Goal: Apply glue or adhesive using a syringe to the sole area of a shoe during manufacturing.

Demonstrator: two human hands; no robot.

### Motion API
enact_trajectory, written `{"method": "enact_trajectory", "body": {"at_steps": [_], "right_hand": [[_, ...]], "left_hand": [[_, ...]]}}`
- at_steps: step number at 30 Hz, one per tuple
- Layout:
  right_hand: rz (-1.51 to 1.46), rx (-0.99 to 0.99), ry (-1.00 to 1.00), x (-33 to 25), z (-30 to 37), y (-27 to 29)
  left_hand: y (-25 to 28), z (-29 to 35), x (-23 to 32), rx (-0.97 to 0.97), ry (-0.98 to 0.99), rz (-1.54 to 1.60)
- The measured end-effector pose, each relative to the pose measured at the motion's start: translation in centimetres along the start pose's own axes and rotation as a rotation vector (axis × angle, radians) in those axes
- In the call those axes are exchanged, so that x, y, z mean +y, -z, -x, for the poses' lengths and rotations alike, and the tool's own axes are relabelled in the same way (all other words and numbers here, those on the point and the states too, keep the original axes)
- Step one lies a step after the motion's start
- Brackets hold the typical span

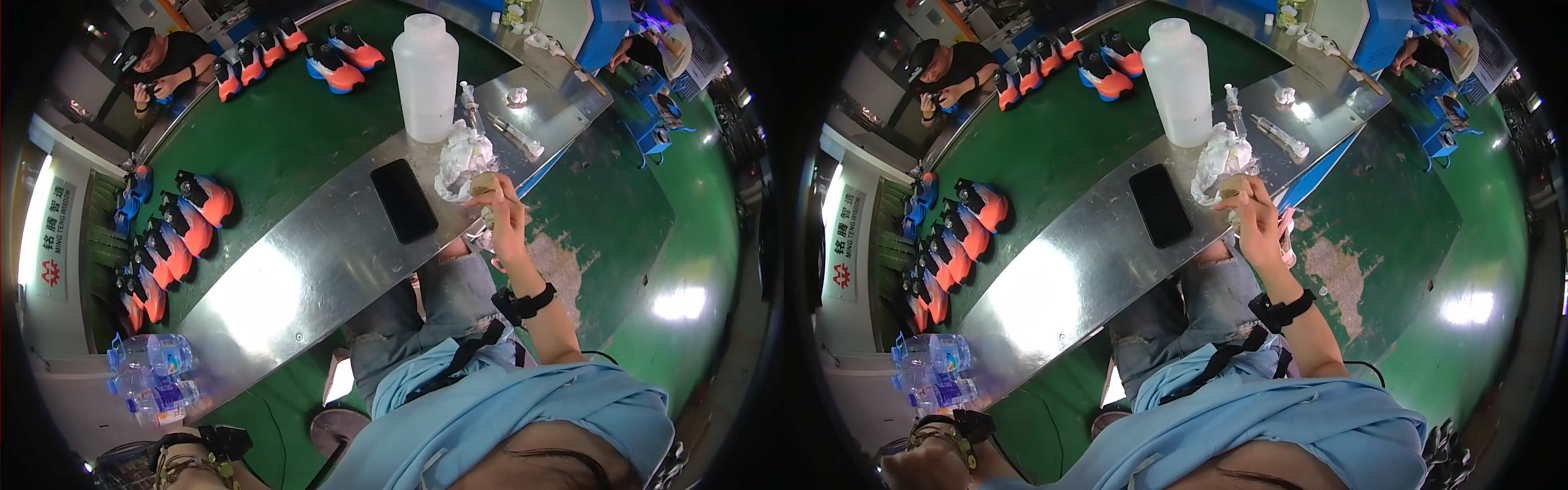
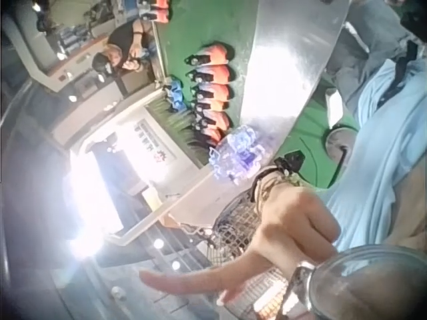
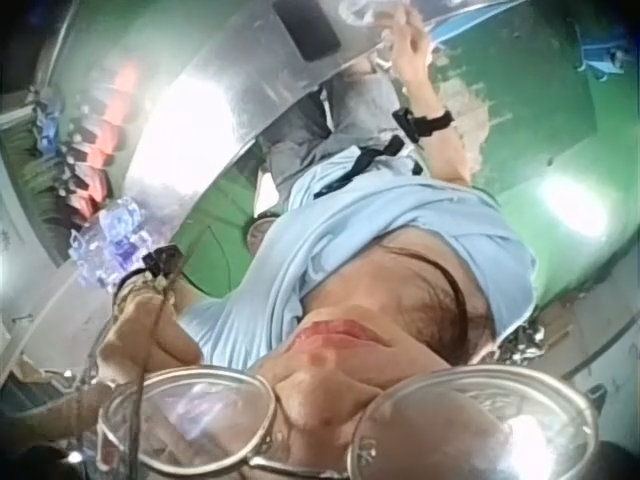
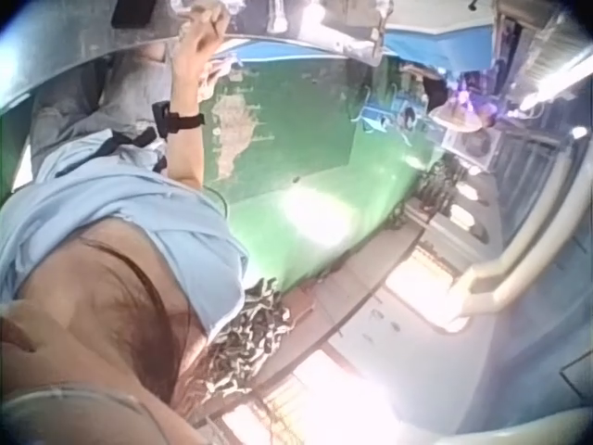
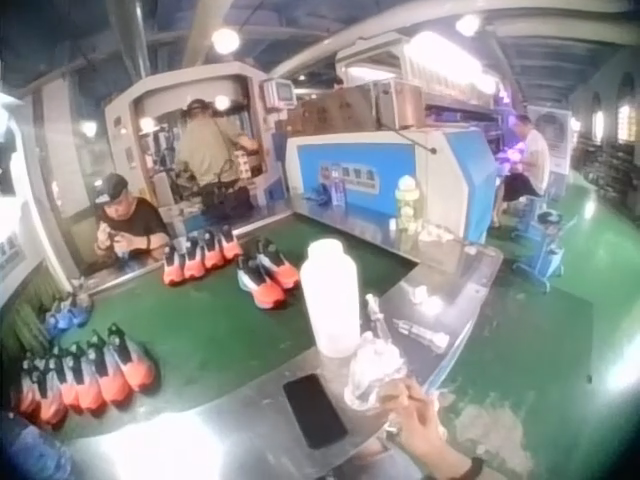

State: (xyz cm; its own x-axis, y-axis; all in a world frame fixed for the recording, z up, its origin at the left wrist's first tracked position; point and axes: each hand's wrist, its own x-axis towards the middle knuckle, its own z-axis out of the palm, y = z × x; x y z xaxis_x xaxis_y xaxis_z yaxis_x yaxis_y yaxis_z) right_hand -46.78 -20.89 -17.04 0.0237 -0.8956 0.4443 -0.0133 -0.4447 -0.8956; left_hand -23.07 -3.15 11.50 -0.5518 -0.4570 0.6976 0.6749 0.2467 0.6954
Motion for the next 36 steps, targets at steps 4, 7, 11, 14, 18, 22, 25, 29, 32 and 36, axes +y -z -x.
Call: {"method": "enact_trajectory", "body": {"at_steps": [4, 7, 11, 14, 18, 22, 25, 29, 32, 36], "right_hand": [[0.075, 0.035, 0.076, 0.1, 0.2, 1.3], [0.046, -0.004, 0.058, -0.3, 0.0, 0.4], [0.049, -0.014, 0.063, 0.1, -0.3, 0.4], [0.038, 0.032, 0.068, 0.3, -0.2, 0.7], [0.079, 0.017, 0.079, 0.2, -0.3, 1.0], [0.074, 0.015, 0.092, -0.1, -0.4, 0.8], [0.116, 0.013, 0.094, -0.5, -0.2, 0.9], [0.135, 0.044, 0.079, -0.6, 0.0, 1.0], [0.093, 0.045, 0.069, -0.4, 0.4, 0.6], [0.200, 0.078, 0.080, 0.6, 0.8, 1.2]], "left_hand": [[1.0, 0.5, -0.2, 0.145, 0.006, 0.023], [-0.1, 0.1, -0.3, 0.276, 0.042, -0.123], [-0.2, 0.7, 0.6, 0.394, 0.116, -0.203], [-0.9, 1.0, 0.7, 0.535, 0.151, -0.280], [0.5, 1.3, 0.7, 0.372, 0.187, -0.160], [0.5, 2.0, 0.3, 0.540, 0.133, -0.324], [2.5, 3.5, 0.0, 0.362, 0.064, -0.298], [4.0, 5.0, -1.9, 0.316, -0.065, -0.235], [3.1, 6.1, -4.0, 0.723, -0.335, -0.054], [10.7, 9.5, -10.1, 1.292, 0.331, -0.219]]}}
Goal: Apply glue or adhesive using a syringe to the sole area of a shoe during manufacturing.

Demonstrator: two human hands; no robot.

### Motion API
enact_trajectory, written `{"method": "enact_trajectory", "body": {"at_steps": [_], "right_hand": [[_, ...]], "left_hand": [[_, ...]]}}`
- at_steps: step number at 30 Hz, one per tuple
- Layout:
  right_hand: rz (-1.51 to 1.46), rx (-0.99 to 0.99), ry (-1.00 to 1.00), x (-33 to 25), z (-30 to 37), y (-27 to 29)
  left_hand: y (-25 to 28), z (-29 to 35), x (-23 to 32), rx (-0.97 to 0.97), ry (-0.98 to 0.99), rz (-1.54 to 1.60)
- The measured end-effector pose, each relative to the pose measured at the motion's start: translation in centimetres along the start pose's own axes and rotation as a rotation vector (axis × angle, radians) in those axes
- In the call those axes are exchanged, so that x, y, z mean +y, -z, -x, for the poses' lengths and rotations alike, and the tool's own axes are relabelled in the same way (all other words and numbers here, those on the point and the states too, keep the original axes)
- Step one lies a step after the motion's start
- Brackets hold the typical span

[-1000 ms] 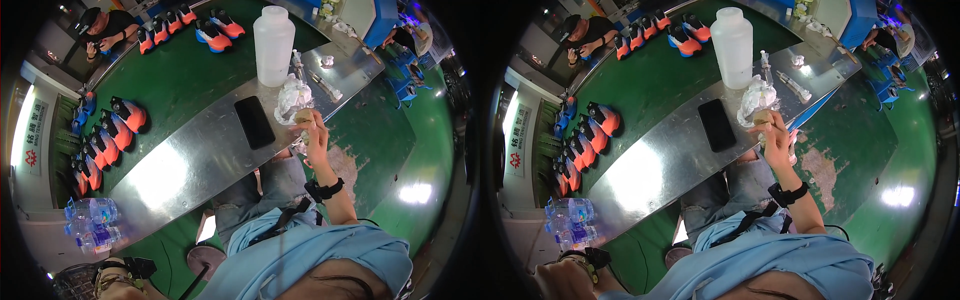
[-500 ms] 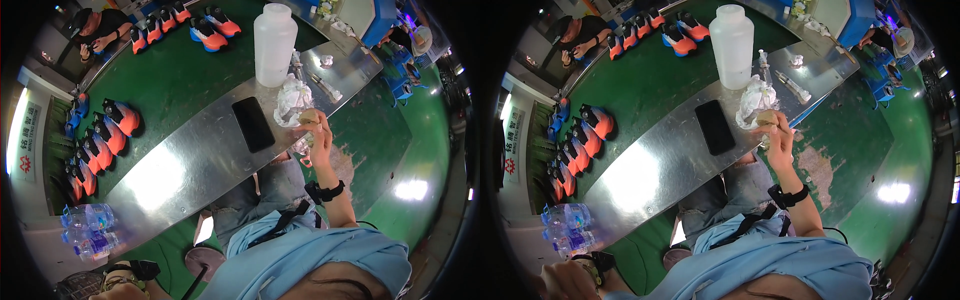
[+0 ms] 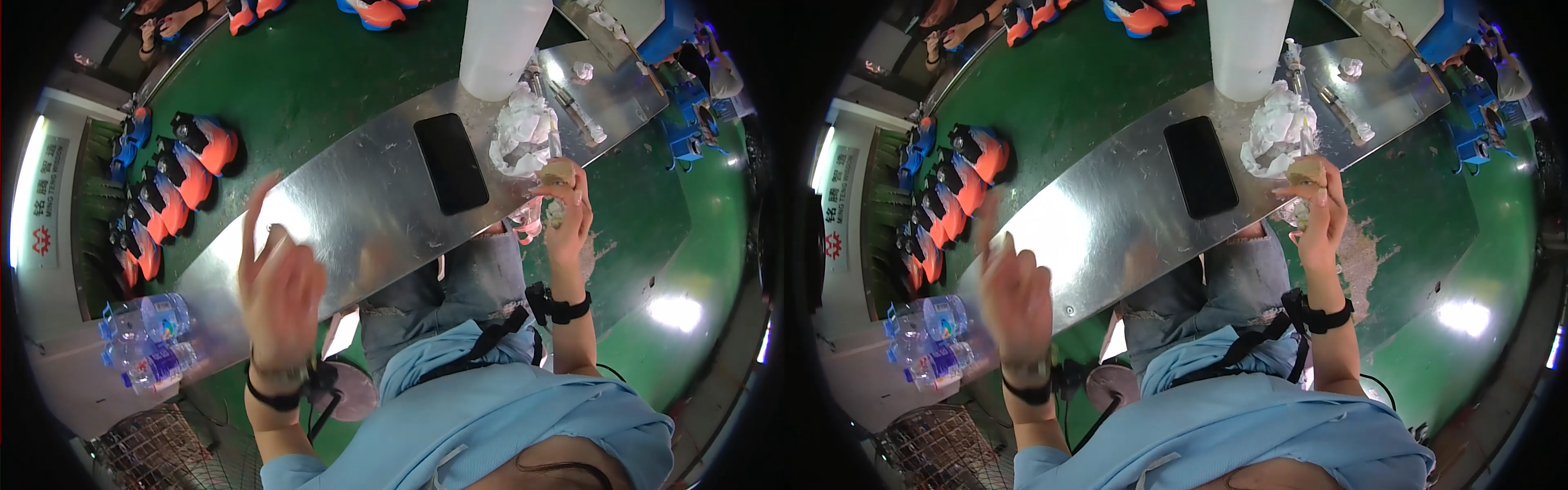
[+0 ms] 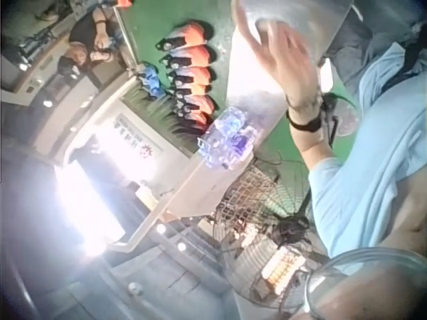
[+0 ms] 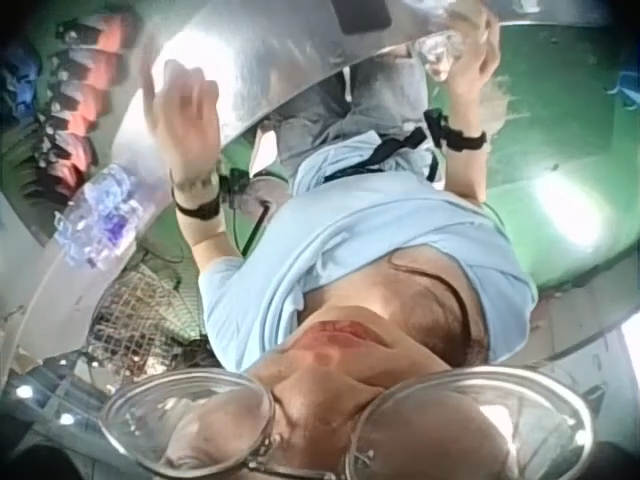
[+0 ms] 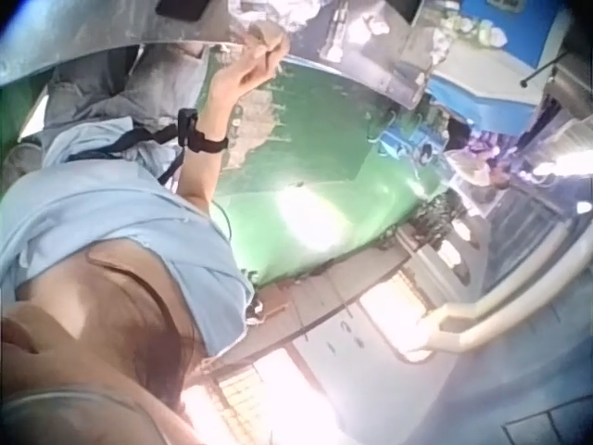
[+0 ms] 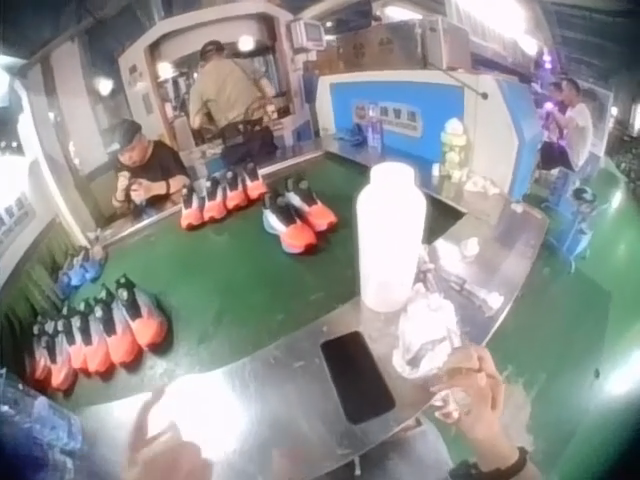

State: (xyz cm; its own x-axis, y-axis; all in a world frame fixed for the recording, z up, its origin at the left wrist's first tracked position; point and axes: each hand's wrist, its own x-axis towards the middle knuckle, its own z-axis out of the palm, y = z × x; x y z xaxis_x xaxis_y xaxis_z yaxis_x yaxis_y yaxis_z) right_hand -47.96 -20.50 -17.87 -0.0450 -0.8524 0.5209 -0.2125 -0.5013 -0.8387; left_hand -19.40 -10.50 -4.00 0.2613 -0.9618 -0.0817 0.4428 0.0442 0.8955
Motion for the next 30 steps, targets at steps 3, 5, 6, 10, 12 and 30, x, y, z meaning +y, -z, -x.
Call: {"method": "enact_trajectory", "body": {"at_steps": [3, 5, 6, 10, 12, 30], "right_hand": [[-0.021, -0.002, -0.108, 1.1, -0.1, 0.0], [-0.040, -0.025, -0.054, -0.3, -0.3, 1.1], [-0.031, -0.072, -0.036, -0.1, -0.3, 1.6], [0.004, 0.001, -0.098, 0.4, 0.7, 2.7], [0.008, 0.019, -0.094, 0.8, 0.8, 3.2], [-0.327, -0.015, -0.157, 1.0, -1.1, 2.7]], "left_hand": [[4.6, -9.9, -3.8, 0.065, 0.178, -0.201], [5.6, -15.1, -2.6, 0.085, 0.197, -0.205], [5.5, -18.6, -3.3, 0.109, 0.217, -0.199], [4.9, -30.2, -8.6, 0.129, 0.267, -0.090], [2.8, -34.1, -12.9, 0.133, 0.301, 0.078], [6.4, -26.7, -8.8, 0.092, 0.305, 0.014]]}}
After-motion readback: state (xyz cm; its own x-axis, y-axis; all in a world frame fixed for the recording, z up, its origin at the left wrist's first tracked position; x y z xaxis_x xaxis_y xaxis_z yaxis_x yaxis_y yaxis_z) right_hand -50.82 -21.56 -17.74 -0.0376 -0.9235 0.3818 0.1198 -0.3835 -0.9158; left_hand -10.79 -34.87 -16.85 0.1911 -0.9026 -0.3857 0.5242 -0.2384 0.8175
